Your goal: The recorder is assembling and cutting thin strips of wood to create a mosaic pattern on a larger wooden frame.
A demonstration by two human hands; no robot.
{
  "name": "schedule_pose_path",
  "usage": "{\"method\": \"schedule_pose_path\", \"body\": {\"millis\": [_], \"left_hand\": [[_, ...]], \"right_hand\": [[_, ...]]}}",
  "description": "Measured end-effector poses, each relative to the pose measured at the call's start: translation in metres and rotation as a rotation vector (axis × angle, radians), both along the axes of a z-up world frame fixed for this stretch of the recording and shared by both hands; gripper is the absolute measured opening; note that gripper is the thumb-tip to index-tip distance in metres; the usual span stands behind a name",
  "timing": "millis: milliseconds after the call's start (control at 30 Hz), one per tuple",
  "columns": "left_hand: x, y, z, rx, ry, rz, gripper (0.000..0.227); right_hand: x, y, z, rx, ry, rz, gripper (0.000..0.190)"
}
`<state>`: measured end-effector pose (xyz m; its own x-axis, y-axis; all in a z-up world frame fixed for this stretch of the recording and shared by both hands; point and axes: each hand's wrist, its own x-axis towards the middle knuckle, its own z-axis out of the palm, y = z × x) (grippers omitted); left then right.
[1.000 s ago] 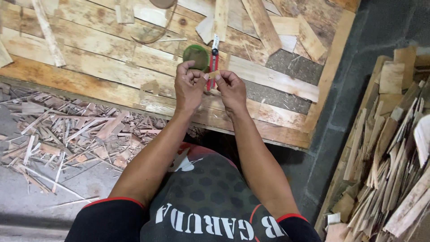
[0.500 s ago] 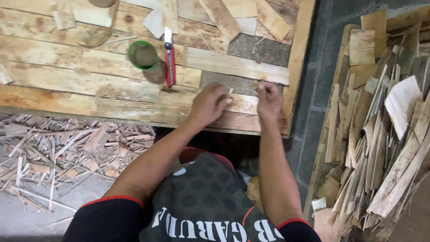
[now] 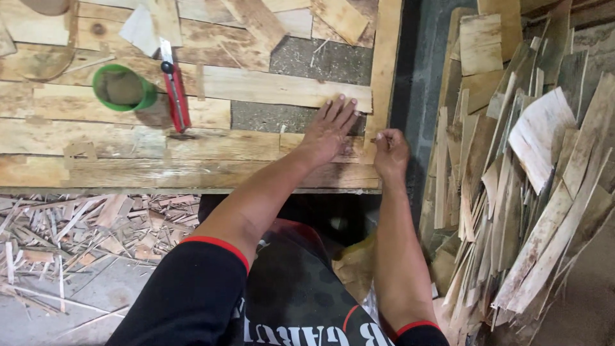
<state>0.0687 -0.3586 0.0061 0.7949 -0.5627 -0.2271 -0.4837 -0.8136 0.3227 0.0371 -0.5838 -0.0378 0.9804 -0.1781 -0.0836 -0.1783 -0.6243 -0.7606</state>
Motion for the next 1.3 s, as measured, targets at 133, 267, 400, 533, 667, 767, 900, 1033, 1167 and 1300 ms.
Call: {"method": "schedule_pose_path", "body": {"millis": [133, 267, 400, 533, 667, 767, 900, 1033, 1167, 1300], "left_hand": [[0.009, -0.005, -0.004, 0.093, 0.121, -0.03, 0.082], [0.014, -0.009, -0.002, 0.143, 0.177, -0.031, 0.084], [0.019, -0.014, -0.004, 0.201, 0.175, -0.042, 0.082], [0.023, -0.017, 0.018, 0.275, 0.137, -0.081, 0.075], [0.026, -0.014, 0.045, 0.29, 0.23, -0.088, 0.07], [0.026, -0.014, 0.04, 0.269, 0.252, -0.075, 0.071], [0.028, -0.021, 0.024, 0.209, 0.202, -0.033, 0.09], [0.026, -0.025, 0.023, 0.21, 0.199, -0.023, 0.096], [0.027, -0.034, 0.018, 0.19, 0.175, 0.018, 0.1], [0.027, -0.041, 0.017, 0.201, 0.134, 0.043, 0.095]], "right_hand": [[0.018, -0.011, -0.01, 0.22, -0.022, 0.054, 0.003], [0.045, -0.01, 0.003, 0.199, 0.004, 0.182, 0.002], [0.077, 0.0, 0.029, 0.056, 0.069, 0.312, 0.004], [0.104, 0.009, 0.037, -0.131, 0.071, 0.37, 0.003], [0.122, 0.015, 0.032, -0.252, 0.153, 0.381, 0.007], [0.13, 0.018, 0.025, -0.27, 0.158, 0.417, 0.007], [0.134, 0.015, 0.013, -0.312, 0.13, 0.439, 0.008], [0.133, 0.013, 0.007, -0.272, 0.113, 0.431, 0.009], [0.132, 0.013, 0.009, -0.222, 0.054, 0.443, 0.01], [0.13, 0.012, 0.008, -0.152, 0.042, 0.448, 0.011]]}}
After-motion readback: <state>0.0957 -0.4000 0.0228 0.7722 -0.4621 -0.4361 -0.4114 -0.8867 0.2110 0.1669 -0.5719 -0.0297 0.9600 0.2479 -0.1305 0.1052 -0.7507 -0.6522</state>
